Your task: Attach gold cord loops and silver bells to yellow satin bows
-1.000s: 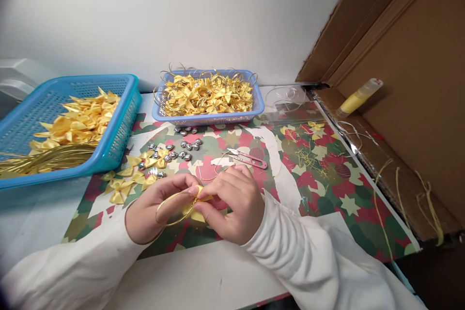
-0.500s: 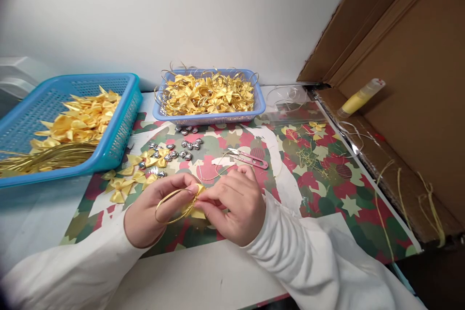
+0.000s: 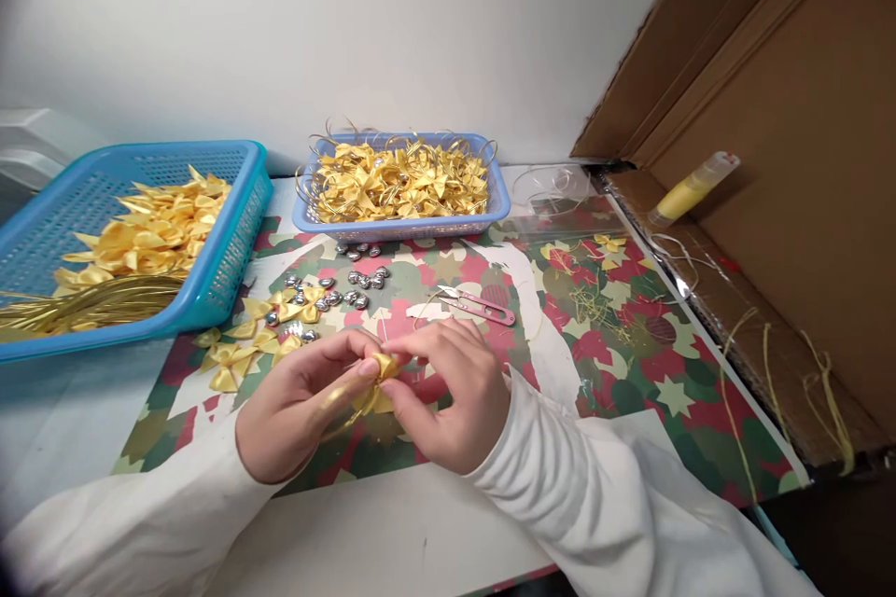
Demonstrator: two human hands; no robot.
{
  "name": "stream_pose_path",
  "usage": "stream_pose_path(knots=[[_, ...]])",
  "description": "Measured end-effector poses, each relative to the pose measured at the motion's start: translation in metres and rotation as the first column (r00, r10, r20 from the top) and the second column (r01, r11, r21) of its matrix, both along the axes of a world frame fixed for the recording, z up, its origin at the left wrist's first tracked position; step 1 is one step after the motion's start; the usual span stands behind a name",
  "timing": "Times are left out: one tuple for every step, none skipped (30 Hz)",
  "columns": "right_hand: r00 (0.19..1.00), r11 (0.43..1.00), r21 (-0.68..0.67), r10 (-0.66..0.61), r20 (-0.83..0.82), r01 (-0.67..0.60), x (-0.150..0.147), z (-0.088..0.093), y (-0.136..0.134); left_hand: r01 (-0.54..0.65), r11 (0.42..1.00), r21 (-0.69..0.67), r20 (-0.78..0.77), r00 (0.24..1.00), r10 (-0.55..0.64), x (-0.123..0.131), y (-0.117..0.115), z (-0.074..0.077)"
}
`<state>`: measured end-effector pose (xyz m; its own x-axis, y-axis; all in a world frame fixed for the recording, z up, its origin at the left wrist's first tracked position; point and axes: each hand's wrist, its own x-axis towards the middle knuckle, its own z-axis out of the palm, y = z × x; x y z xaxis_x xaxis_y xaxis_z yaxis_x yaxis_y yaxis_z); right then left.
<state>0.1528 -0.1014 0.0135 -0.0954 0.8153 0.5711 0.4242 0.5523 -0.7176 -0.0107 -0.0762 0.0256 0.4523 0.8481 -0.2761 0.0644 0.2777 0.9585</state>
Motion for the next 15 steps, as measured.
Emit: stream_pose_path(knots=[[0.999,0.999,-0.029,0.033,-0.025,-0.034,0.001,-0.001,0.001,-0.001,1.0,0.014,0.026,1.0,0.001,0.0,0.0,0.0],[0.997,0.996,-0.057,0.062,-0.055,-0.066,0.002,-0.002,0.002,-0.003,1.0,0.031,0.055,0.999,0.001,-0.001,-0.001,0.0],[0.992,0.992,-0.083,0.083,-0.092,-0.091,0.003,-0.003,0.003,-0.003,0.999,0.047,0.082,0.997,-0.001,-0.001,-0.001,0.0],[0.986,0.988,-0.11,0.097,-0.139,-0.112,0.005,-0.005,0.004,0.001,0.999,0.053,0.111,0.994,-0.007,-0.002,0.0,0.0],[0.975,0.981,-0.137,0.108,-0.194,-0.136,0.006,-0.007,0.006,0.008,0.999,0.048,0.139,0.99,-0.015,-0.002,0.0,-0.001],[0.959,0.971,-0.17,0.122,-0.254,-0.169,0.006,-0.009,0.007,0.019,0.999,0.041,0.165,0.986,-0.025,-0.002,0.001,-0.001],[0.936,0.953,-0.212,0.14,-0.324,-0.216,0.006,-0.011,0.008,0.022,0.998,0.051,0.189,0.981,-0.031,-0.003,0.001,-0.002],[0.899,0.923,-0.263,0.158,-0.407,-0.282,0.006,-0.013,0.009,0.014,0.996,0.087,0.205,0.978,-0.032,-0.003,0.002,-0.002],[0.846,0.875,-0.32,0.168,-0.505,-0.364,0.005,-0.015,0.009,0.004,0.987,0.161,0.203,0.978,-0.037,-0.003,0.003,-0.004],[0.778,0.803,-0.38,0.159,-0.608,-0.46,0.003,-0.016,0.01,-0.007,0.963,0.269,0.176,0.984,-0.042,-0.004,0.004,-0.005],[0.7,0.705,-0.434,0.125,-0.703,-0.561,0.001,-0.017,0.01,-0.008,0.921,0.39,0.13,0.99,-0.046,-0.005,0.004,-0.005],[0.62,0.587,-0.471,0.07,-0.781,-0.658,-0.001,-0.018,0.009,0.007,0.868,0.497,0.074,0.996,-0.051,-0.005,0.005,-0.006],[0.551,0.464,-0.486,0.005,-0.834,-0.74,-0.003,-0.018,0.008,0.034,0.822,0.569,0.02,0.998,-0.055,-0.006,0.006,-0.006],[0.496,0.351,-0.484,-0.062,-0.866,-0.801,-0.005,-0.017,0.008,0.059,0.794,0.605,-0.02,0.998,-0.06,-0.007,0.006,-0.006],[0.452,0.26,-0.468,-0.123,-0.884,-0.845,-0.007,-0.017,0.007,0.073,0.787,0.612,-0.038,0.997,-0.063,-0.007,0.006,-0.005]])
